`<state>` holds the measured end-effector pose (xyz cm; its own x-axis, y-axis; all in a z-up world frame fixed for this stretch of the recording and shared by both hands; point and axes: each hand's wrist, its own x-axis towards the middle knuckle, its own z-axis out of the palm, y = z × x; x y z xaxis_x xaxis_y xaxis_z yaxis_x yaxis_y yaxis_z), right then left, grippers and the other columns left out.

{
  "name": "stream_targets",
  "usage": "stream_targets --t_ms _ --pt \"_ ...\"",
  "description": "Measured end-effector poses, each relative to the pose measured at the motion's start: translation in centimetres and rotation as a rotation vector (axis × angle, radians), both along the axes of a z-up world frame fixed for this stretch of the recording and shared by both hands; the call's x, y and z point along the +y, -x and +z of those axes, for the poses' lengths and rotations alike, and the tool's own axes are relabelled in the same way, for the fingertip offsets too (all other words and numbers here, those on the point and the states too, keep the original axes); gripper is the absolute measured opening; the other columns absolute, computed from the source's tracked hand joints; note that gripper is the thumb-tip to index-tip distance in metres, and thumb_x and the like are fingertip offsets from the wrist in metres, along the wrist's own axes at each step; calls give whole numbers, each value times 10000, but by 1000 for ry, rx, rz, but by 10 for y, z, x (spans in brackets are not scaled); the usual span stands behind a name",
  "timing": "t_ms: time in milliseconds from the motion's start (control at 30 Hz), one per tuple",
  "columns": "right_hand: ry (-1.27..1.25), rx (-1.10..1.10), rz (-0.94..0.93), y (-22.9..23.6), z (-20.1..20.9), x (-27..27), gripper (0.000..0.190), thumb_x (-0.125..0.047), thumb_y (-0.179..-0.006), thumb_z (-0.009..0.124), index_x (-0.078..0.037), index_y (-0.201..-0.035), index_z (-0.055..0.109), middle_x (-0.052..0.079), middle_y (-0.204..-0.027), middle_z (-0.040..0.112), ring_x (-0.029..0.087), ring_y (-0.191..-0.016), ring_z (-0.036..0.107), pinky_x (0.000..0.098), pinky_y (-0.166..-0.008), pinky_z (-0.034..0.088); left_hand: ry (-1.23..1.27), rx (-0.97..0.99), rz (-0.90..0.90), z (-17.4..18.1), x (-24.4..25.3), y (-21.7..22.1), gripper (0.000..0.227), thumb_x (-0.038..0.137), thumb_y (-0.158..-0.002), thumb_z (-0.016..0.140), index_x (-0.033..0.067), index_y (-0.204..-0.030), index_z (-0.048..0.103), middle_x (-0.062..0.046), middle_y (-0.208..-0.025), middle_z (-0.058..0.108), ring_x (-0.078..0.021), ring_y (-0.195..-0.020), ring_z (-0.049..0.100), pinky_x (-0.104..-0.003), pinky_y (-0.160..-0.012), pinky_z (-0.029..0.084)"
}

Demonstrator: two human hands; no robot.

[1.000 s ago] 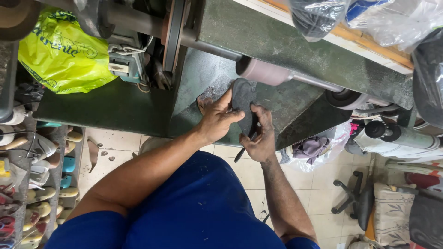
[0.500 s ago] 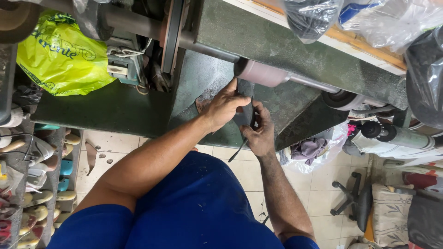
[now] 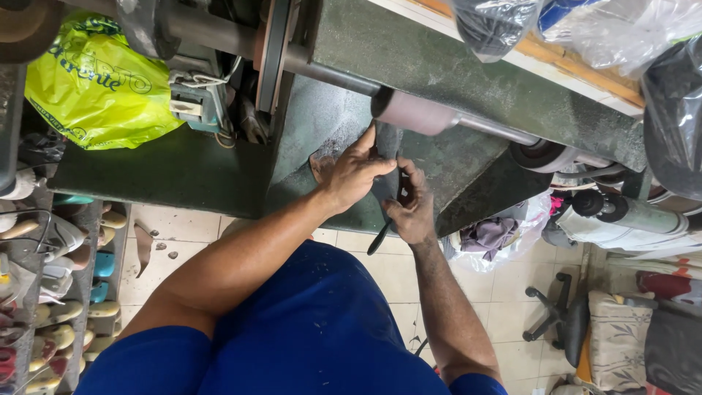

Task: Sanding the edges of a shoe sole and a rubber sole component using a stationary belt sander

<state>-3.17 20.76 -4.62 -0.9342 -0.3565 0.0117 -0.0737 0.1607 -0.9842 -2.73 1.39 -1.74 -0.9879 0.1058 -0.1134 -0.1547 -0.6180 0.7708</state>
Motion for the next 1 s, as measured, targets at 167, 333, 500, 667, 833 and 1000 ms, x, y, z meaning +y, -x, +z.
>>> stream_targets --t_ms 167,333,500,667,833,1000 --pt "-92 143 27 -14 6 -2 857 94 -684 791 11 -1471 461 133 -1264 434 222 -1044 540 423 -892 576 124 112 -7 33 -15 -27 770 -14 -976 555 117 -1631 172 -339 -1631 211 -570 -1410 347 -598 -1155 330" --pt "48 98 34 -16 22 -30 975 -72 -689 935 8 -1480 371 139 -1264 422 267 -1111 537 455 -953 549 304 24 51 -5 -24 -31 602 10 -972 600 135 -1538 439 -244 -1358 604 -376 -1160 629 -477 -1010 500" --pt "412 -185 -97 4 30 -65 666 -64 -844 808 -7 -1420 477 109 -1156 556 210 -1068 544 477 -1007 534 420 0 126 -24 -27 -5 507 46 -930 678 77 -1427 580 -159 -1176 724 -169 -1047 626 -361 -913 559" --pt "650 -402 -131 26 54 -81 342 29 -730 769 -68 -1049 692 78 -896 719 213 -848 728 372 -778 592 597 -90 239 -6 -42 8 496 218 -896 797 82 -1342 627 -88 -869 695 -139 -789 637 -280 -646 526" --pt "799 -518 -122 54 11 -79 326 77 -698 712 -19 -1010 720 164 -853 735 301 -744 741 410 -701 597 893 -193 48 -8 -57 -10 536 433 -929 698 153 -1372 586 -182 -1144 709 -343 -1098 686 -467 -899 575" --pt "798 -505 -122 43 19 -79 376 70 -682 728 -53 -1037 731 106 -886 730 303 -822 722 392 -793 577 1011 -163 53 1 -52 -26 443 423 -962 657 124 -1286 617 -201 -1130 697 -392 -1152 640 -516 -958 531"
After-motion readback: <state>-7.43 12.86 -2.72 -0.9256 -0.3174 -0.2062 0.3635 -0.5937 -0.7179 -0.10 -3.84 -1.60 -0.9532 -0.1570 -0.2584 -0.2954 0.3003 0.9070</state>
